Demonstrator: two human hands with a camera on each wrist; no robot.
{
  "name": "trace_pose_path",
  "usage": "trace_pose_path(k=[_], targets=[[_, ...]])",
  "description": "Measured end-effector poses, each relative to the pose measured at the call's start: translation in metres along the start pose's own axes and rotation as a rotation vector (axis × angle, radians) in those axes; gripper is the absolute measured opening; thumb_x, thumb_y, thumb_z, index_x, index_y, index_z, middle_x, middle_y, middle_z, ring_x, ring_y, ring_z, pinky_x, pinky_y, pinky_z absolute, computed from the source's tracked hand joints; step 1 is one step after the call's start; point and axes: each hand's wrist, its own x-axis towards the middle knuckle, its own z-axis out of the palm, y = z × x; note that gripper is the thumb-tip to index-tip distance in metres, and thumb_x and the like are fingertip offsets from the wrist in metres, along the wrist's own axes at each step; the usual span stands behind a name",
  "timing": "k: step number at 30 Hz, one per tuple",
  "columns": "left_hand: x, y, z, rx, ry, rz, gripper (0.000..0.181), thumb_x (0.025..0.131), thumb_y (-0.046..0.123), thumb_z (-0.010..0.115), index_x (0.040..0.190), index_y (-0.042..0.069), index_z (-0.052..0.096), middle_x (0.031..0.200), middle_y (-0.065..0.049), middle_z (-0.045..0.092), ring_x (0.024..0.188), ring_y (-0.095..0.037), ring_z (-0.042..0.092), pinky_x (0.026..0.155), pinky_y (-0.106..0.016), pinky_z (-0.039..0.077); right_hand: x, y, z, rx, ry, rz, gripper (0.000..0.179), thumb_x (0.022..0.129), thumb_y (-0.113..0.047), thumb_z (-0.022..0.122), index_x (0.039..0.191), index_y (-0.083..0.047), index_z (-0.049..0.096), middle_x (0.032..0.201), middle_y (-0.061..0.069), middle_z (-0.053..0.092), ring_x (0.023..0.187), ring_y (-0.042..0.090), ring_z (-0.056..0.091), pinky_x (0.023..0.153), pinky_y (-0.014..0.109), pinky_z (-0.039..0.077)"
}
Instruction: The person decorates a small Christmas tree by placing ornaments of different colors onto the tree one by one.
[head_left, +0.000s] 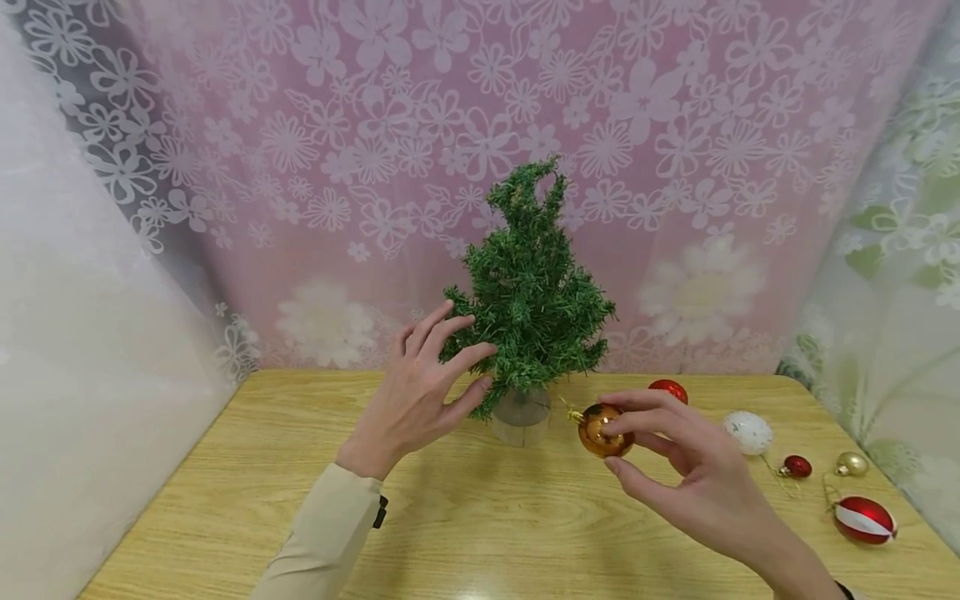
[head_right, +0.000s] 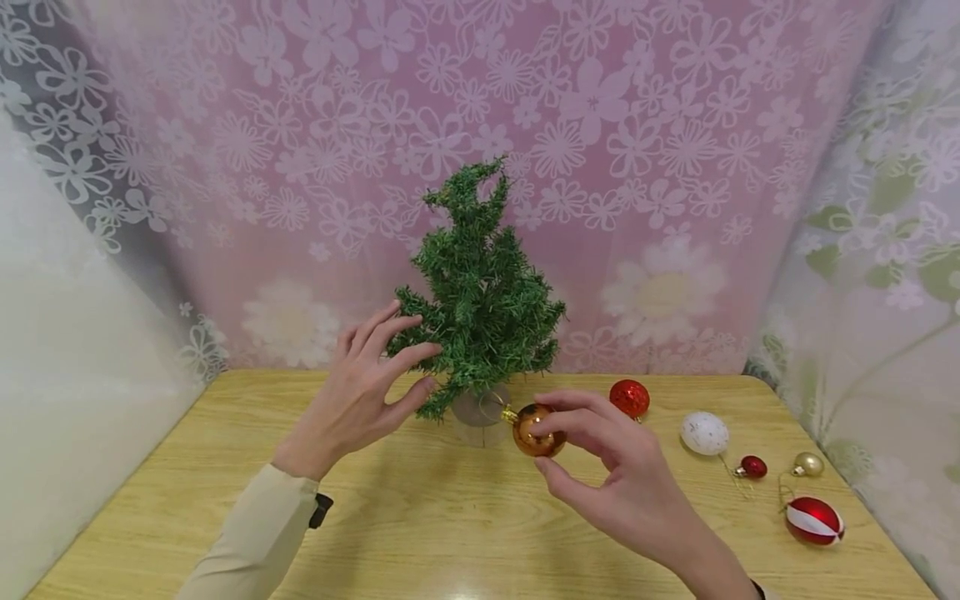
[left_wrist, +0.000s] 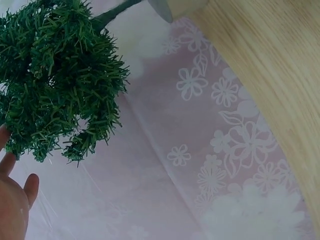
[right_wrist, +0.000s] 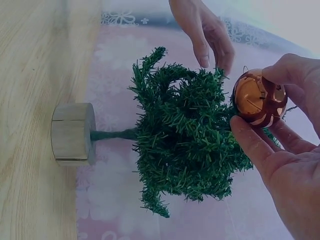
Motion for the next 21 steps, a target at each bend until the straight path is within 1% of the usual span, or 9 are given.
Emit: trace_pose_path(k=[4,7,10,14,17,21], targets=[[0.000,0.002,0.001,-0.036,0.036,-0.010,0.035,0.099,0.034,0.066,0.133,0.027,0.064,0.147,-0.011,0.055,0.150,-0.036,0.038,0.111,-0.060,0.037,0.002,-0.001,0.001,-0.003,-0.012,0.003,0.051,0.077,0.028,0.069,0.119,0.000,0.067,0.139,0.006,0.059,0.129,0.010,0.060,0.095,0.020,0.056],[-0.001,0.006,0.001,-0.074,0.073,-0.015,0.035,0.099,0.033,0.065,0.134,0.025,0.064,0.147,-0.012,0.055,0.150,-0.036,0.038,0.111,-0.060,0.036,0.003,-0.001,0.001,-0.004,-0.015,-0.001,0.051,0.077,0.028,0.069,0.120,0.000,0.066,0.140,0.005,0.059,0.129,0.010,0.059,0.095,0.020,0.056],[-0.004,0.013,0.000,-0.118,0.123,-0.001,0.033,0.102,0.035,0.061,0.131,0.022,0.067,0.145,-0.014,0.056,0.147,-0.038,0.041,0.111,-0.060,0.036,0.003,0.000,0.001,0.000,-0.017,0.001,0.051,0.077,0.028,0.068,0.120,0.000,0.066,0.140,0.005,0.059,0.129,0.010,0.059,0.095,0.020,0.056],[-0.010,0.026,-0.001,-0.156,0.173,0.037,0.033,0.105,0.038,0.055,0.126,0.018,0.069,0.141,-0.015,0.059,0.141,-0.040,0.047,0.106,-0.058,0.039,0.003,-0.001,0.001,0.010,-0.023,0.002,0.051,0.078,0.028,0.069,0.121,0.000,0.066,0.140,0.006,0.059,0.127,0.011,0.061,0.094,0.021,0.057],[-0.015,0.036,-0.001,-0.164,0.181,0.052,0.031,0.105,0.037,0.054,0.124,0.018,0.070,0.139,-0.013,0.061,0.139,-0.038,0.050,0.104,-0.056,0.041,0.002,-0.001,0.002,0.004,-0.030,0.003,0.052,0.078,0.027,0.069,0.121,-0.002,0.067,0.139,0.008,0.060,0.125,0.011,0.063,0.093,0.021,0.057],[-0.019,0.047,-0.001,-0.185,0.165,0.055,0.028,0.105,0.035,0.055,0.122,0.020,0.070,0.140,-0.010,0.060,0.140,-0.034,0.049,0.106,-0.053,0.041,0.000,0.000,0.003,-0.008,-0.039,0.006,0.053,0.078,0.026,0.070,0.121,-0.004,0.067,0.138,0.008,0.060,0.124,0.010,0.063,0.093,0.021,0.057]])
